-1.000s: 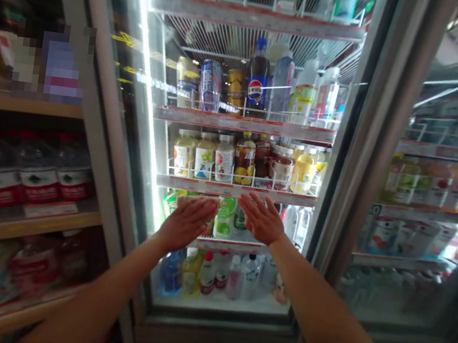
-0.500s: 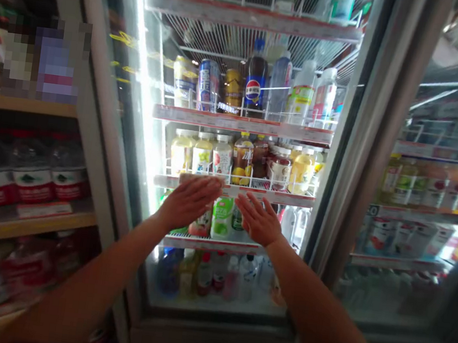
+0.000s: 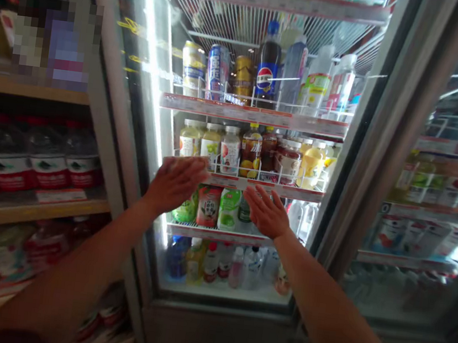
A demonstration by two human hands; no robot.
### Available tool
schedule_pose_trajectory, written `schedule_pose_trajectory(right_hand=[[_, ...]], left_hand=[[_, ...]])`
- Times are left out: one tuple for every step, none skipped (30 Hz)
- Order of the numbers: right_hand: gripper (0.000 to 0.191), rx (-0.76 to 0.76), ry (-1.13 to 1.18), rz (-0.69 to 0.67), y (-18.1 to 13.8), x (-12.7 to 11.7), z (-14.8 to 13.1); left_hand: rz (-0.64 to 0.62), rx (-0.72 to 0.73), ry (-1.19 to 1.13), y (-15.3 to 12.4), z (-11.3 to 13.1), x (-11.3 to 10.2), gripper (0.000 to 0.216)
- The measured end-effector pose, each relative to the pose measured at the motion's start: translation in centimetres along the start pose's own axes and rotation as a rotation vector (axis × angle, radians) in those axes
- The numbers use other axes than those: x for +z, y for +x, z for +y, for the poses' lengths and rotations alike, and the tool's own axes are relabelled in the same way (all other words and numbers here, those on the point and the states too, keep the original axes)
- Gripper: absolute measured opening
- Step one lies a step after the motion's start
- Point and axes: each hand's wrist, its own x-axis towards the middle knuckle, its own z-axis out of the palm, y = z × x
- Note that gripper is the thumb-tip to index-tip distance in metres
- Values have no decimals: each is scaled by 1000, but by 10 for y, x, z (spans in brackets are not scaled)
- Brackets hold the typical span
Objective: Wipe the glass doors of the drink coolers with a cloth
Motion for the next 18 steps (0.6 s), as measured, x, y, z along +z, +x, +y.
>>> schedule_pose_trajectory(right_hand=[[62, -1, 3, -2, 0, -1, 0], [62, 0, 6, -4, 1, -1, 0], [63, 3, 10, -2, 1, -2, 0], [64, 4, 14, 3, 1, -2, 0], [64, 5, 16, 6, 1, -2, 0], [65, 5, 16, 7, 0, -2, 0], [64, 6, 14, 7, 0, -2, 0], [64, 7, 10, 3, 0, -1, 0], [63, 7, 4, -2, 0, -1, -1], [62, 6, 0, -5, 0, -1, -1], [62, 4, -4, -3, 0, -1, -1], [61, 2, -5, 0, 0, -1, -1], [61, 1, -6, 4, 0, 0, -1], [61, 0, -4, 7, 0, 0, -1], [62, 0, -2, 9, 0, 0, -1], [62, 1, 0, 8, 0, 0, -1], [63, 2, 1, 6, 0, 0, -1], [63, 2, 1, 1, 0, 0, -1]], left_hand=[[25, -114, 46, 0, -8, -3, 52], [38, -202, 84, -3, -12, -4, 56], [35, -249, 102, -9, -12, -4, 59], [18, -242, 94, -19, -9, -1, 60], [-14, -188, 63, -31, -4, 2, 58], [-56, -106, 16, -45, 2, 7, 53], [-103, -21, -36, -59, 8, 11, 47], [-143, 45, -84, -71, 11, 13, 42], [-176, 79, -125, -82, 12, 15, 42], [-191, 87, -155, -89, 9, 14, 44], [-198, 81, -177, -92, 2, 11, 47], [-189, 52, -182, -92, -7, 6, 48], [-161, 3, -171, -88, -18, -1, 48], [-116, -62, -143, -81, -31, -10, 49], [-52, -137, -104, -73, -43, -19, 50], [29, -228, -54, -62, -54, -29, 53], [112, -325, -1, -51, -62, -37, 55], [186, -414, 48, -40, -67, -44, 57]])
